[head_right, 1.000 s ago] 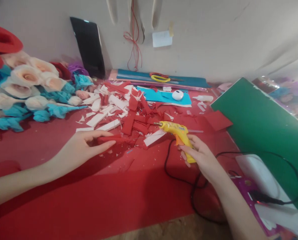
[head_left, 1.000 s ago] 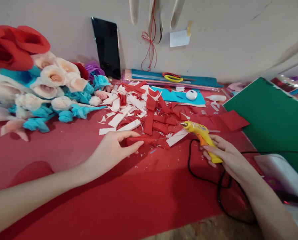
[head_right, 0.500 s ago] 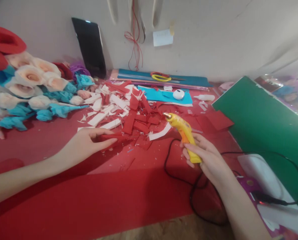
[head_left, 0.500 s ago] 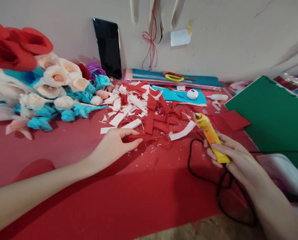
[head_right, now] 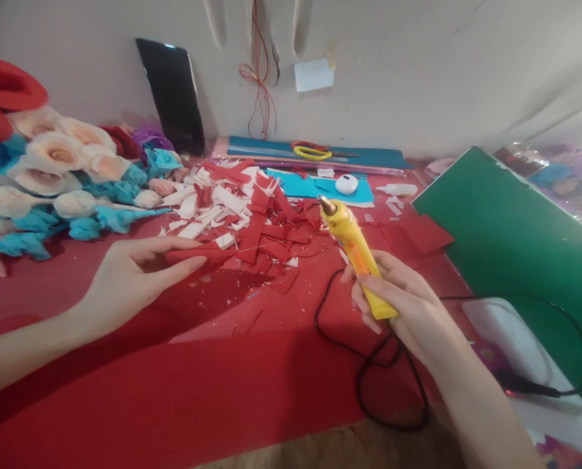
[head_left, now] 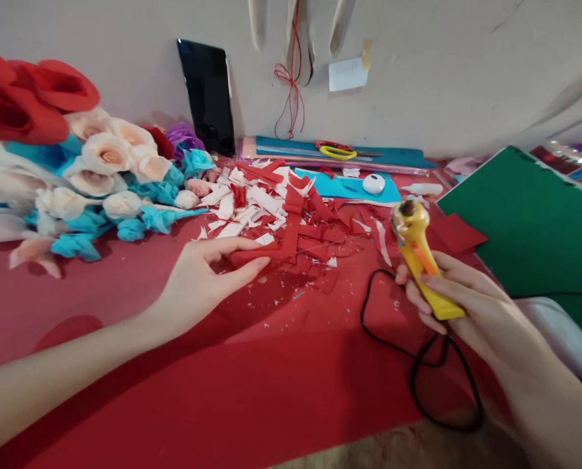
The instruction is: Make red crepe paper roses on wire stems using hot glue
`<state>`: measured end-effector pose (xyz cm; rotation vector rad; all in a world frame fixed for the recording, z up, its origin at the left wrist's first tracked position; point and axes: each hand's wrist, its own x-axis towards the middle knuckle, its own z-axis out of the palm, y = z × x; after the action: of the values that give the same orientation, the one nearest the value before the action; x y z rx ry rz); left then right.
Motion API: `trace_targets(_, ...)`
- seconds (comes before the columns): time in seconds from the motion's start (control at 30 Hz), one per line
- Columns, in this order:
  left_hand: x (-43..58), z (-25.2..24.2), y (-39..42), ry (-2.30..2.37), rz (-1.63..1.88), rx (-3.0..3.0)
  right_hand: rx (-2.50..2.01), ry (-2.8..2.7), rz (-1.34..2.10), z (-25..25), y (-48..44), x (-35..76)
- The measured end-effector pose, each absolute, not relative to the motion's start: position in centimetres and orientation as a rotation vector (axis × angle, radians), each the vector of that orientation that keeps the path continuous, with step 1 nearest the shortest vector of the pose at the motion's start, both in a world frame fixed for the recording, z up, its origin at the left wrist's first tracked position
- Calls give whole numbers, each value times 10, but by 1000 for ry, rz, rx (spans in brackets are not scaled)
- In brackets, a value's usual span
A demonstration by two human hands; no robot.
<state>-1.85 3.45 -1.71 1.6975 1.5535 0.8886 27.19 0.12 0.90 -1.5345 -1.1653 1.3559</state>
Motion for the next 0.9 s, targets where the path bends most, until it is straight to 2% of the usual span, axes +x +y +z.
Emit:
trace_targets(0.27,-20,-26,34,1470,746,1908,-1773,-1275,1313,4,20,278)
trace_targets(0.53,-13,-30,31,1395,695,1959,-1697,-1327,1548,17,17,269)
trace_targets(0.9,-17,-27,32,1491,766,1867,-1649,-1317,1626,24,11,258)
